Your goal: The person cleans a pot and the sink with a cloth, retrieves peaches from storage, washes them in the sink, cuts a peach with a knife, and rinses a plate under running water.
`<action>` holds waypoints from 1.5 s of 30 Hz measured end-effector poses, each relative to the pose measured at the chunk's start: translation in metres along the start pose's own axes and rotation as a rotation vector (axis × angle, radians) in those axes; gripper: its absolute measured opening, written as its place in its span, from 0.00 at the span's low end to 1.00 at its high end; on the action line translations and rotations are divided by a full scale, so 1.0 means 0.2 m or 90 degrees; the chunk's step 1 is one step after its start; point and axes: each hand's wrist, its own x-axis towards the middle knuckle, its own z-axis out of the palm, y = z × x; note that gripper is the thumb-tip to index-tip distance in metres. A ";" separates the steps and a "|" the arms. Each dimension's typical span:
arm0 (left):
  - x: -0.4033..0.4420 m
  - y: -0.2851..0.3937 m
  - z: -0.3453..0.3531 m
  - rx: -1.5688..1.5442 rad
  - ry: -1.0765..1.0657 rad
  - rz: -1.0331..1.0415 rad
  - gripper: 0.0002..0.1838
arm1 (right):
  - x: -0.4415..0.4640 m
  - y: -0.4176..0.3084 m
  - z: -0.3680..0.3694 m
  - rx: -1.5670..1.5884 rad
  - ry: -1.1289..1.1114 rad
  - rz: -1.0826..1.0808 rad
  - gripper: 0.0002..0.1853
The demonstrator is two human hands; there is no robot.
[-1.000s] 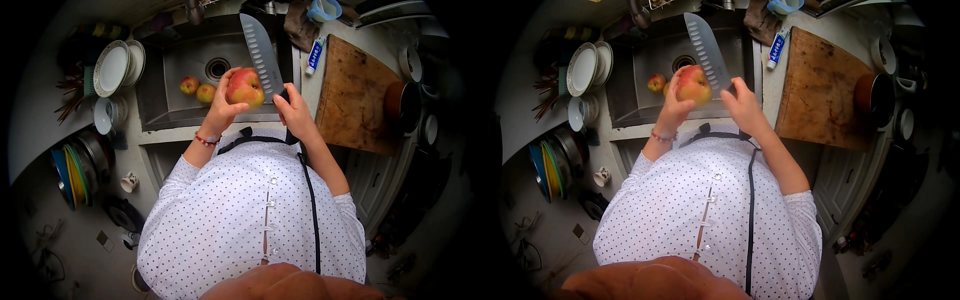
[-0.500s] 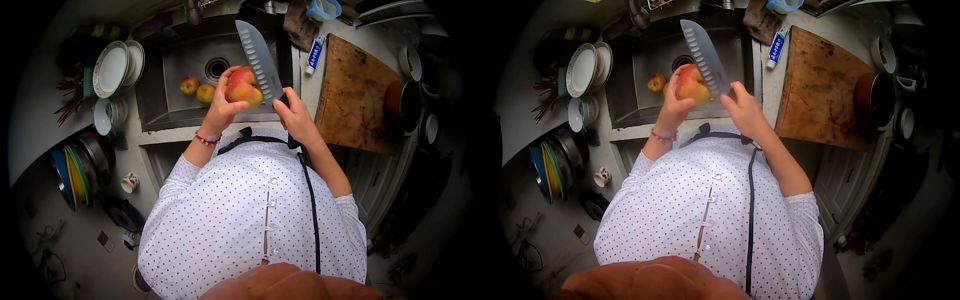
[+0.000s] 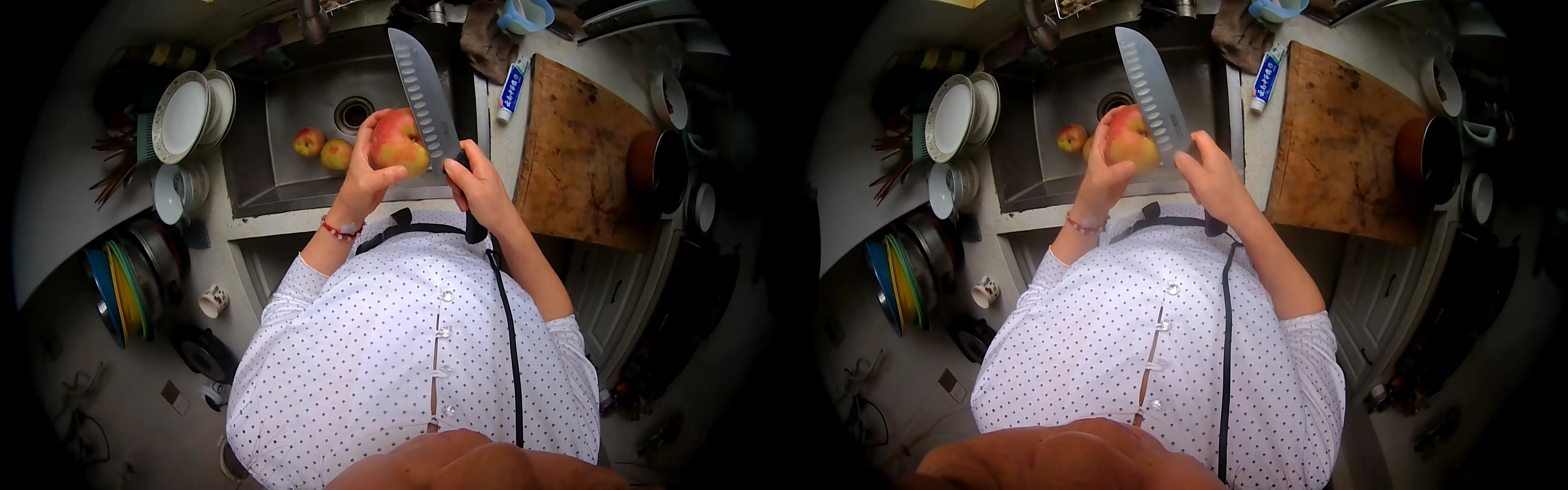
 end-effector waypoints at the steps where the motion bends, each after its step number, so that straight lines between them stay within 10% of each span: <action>1: 0.00 0.00 0.00 0.007 0.001 0.003 0.43 | 0.00 0.01 0.00 0.001 0.000 0.001 0.15; 45: 0.00 -0.04 0.01 0.066 0.048 0.101 0.46 | 0.06 0.02 0.01 0.095 -0.037 -0.029 0.08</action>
